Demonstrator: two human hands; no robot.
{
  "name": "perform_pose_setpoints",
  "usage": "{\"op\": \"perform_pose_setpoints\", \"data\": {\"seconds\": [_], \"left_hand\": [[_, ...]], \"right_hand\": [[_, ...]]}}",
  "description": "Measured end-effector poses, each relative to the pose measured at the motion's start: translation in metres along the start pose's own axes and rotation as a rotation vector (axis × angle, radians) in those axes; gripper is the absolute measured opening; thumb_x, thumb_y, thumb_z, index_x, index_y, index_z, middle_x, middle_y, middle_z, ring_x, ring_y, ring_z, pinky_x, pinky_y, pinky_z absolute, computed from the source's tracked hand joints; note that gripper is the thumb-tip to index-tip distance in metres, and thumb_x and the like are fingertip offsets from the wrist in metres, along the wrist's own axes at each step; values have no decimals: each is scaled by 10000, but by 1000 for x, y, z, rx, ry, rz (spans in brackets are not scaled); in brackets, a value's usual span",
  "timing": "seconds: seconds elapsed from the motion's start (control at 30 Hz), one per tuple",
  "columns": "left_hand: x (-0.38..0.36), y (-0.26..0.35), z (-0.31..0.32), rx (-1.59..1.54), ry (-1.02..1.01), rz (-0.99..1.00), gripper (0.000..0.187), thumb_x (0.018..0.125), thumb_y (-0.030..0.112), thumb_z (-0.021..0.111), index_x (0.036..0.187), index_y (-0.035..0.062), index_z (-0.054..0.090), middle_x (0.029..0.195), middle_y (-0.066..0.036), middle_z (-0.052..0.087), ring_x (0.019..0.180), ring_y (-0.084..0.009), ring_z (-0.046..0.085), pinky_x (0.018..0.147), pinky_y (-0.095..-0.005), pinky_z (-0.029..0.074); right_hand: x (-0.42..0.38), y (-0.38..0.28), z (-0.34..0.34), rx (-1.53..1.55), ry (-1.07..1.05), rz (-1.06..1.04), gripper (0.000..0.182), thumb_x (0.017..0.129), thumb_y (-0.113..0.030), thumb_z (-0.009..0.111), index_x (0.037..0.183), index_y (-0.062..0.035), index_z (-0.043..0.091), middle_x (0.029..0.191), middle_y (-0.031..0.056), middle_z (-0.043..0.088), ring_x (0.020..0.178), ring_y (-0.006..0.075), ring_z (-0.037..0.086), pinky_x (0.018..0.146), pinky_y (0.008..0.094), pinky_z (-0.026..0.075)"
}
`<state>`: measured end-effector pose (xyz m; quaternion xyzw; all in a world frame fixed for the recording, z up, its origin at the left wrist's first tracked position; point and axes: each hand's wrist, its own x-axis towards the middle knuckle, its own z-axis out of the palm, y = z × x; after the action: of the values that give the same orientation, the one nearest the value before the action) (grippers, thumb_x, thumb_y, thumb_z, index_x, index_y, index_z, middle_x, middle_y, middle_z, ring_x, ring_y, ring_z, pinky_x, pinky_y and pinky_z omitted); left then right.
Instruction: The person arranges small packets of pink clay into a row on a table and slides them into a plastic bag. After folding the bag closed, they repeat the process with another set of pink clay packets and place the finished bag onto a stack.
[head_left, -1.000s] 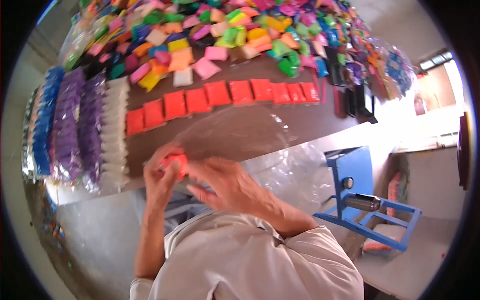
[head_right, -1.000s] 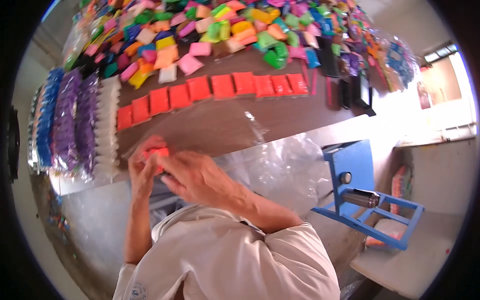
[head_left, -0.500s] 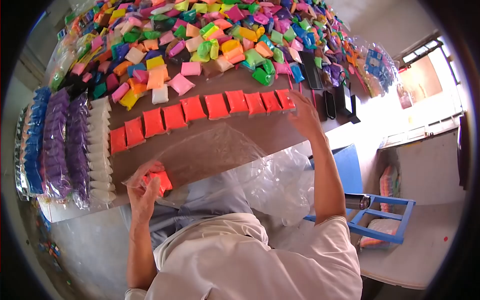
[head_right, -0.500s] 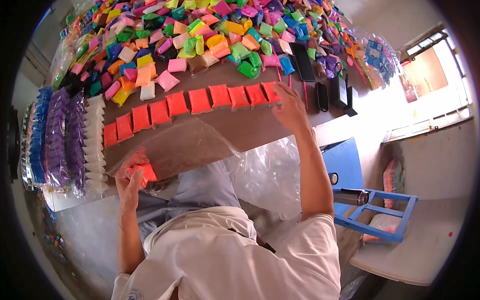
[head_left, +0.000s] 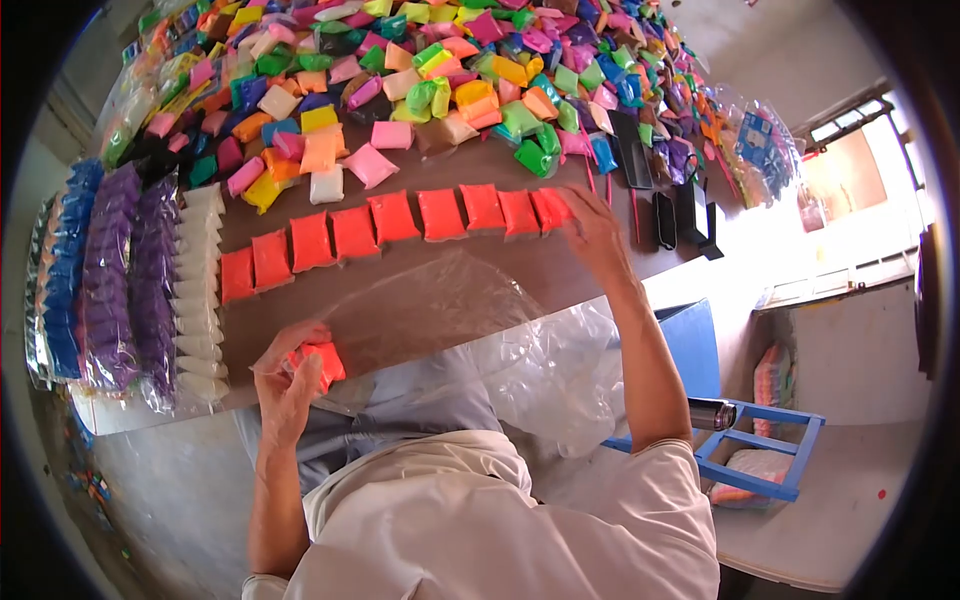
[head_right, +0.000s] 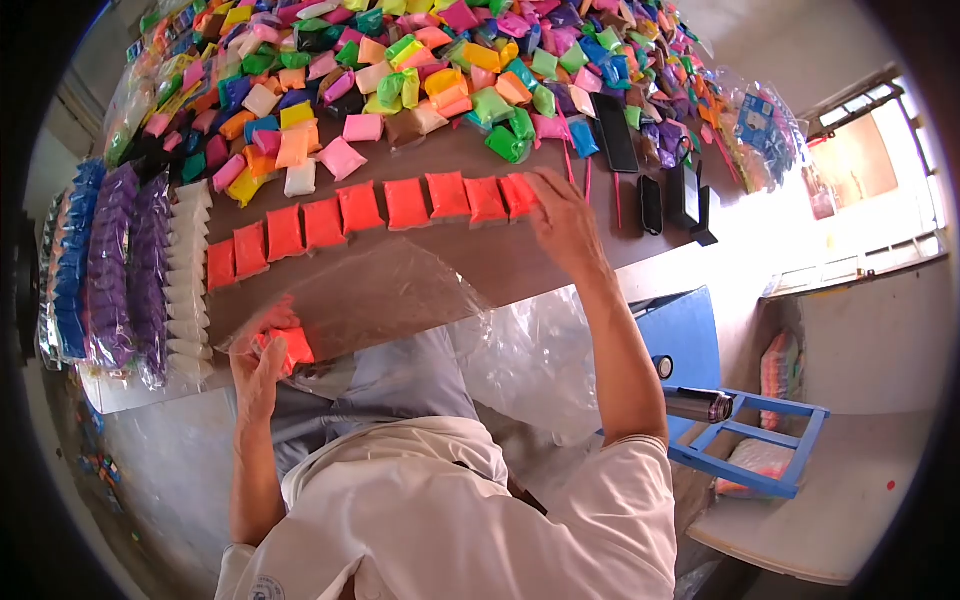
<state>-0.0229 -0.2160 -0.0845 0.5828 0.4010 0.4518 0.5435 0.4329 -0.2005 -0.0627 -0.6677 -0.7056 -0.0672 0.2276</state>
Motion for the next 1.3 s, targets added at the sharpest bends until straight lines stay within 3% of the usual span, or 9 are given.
{"op": "perform_pose_setpoints", "data": {"seconds": [0.3, 0.4, 0.47, 0.5, 0.57, 0.8, 0.87, 1.07, 1.3], "left_hand": [[-3, 7, -1, -62, 13, -139, 288, 921, 196, 675, 1129, -3, 687, 1126, -84, 649, 841, -81, 573, 614, -201, 448], [1, -7, -4, 54, -13, 46, 283, 908, 170, 674, 1134, 1, 687, 1131, -83, 648, 842, -76, 570, 614, -200, 448], [0, -1, 0, 22, 2, 24, 282, 904, 160, 672, 1135, -1, 686, 1134, -81, 648, 846, -76, 569, 615, -201, 447], [-1, 2, 1, -7, 14, -4, 282, 900, 151, 670, 1136, -2, 685, 1137, -80, 647, 850, -76, 569, 615, -202, 446], [-1, 4, 0, -14, 17, -31, 280, 902, 147, 666, 1138, -3, 685, 1138, -77, 648, 854, -79, 570, 621, -203, 447], [-1, 2, -1, -12, 12, -39, 296, 914, 164, 671, 1163, 4, 678, 1125, -74, 651, 827, -67, 554, 618, -196, 431], [-2, 2, -1, -24, 16, -52, 299, 918, 173, 674, 1166, 6, 678, 1126, -74, 651, 804, -61, 548, 608, -196, 426], [-4, 5, 0, -76, 17, -108, 299, 926, 184, 678, 1165, 5, 677, 1142, -75, 648, 719, -44, 523, 575, -197, 417], [-3, 1, -4, -47, -2, -116, 219, 925, 127, 661, 1105, 4, 685, 1163, -76, 638, 736, -43, 525, 580, -194, 428]], "right_hand": [[6, -4, 1, 57, -213, -90, 638, 802, -109, 675, 1412, -79, 490, 1434, 144, 497, 1261, 351, 526, 1052, 414, 449], [14, -6, 1, 61, -167, -96, 613, 784, -122, 685, 1371, -80, 512, 1315, 175, 583, 1183, 361, 578, 997, 432, 476], [22, -6, -3, 114, -269, 131, 524, 771, -159, 698, 1266, -71, 555, 1108, 206, 667, 1038, 394, 639, 904, 472, 506], [23, -1, -1, 112, -271, 127, 524, 771, -159, 698, 1266, -71, 555, 1108, 206, 667, 1038, 394, 639, 904, 472, 506], [25, 14, 6, 125, -142, 184, 460, 769, -189, 693, 1191, -62, 562, 958, 229, 686, 926, 427, 660, 829, 484, 519], [52, 15, -4, 159, -292, 230, 459, 773, -195, 664, 1197, -59, 555, 1008, 233, 684, 957, 440, 657, 838, 473, 515], [58, 10, -1, 144, -189, 115, 478, 773, -189, 652, 1225, -62, 560, 1048, 229, 681, 972, 437, 658, 847, 480, 515], [65, -8, 15, 45, -44, 113, 563, 777, -167, 647, 1307, -49, 502, 1107, 252, 666, 1004, 431, 652, 845, 491, 523], [64, -15, 26, -88, 0, 102, 545, 770, -202, 701, 1263, -64, 514, 1127, 226, 654, 954, 429, 653, 808, 504, 535]]}}
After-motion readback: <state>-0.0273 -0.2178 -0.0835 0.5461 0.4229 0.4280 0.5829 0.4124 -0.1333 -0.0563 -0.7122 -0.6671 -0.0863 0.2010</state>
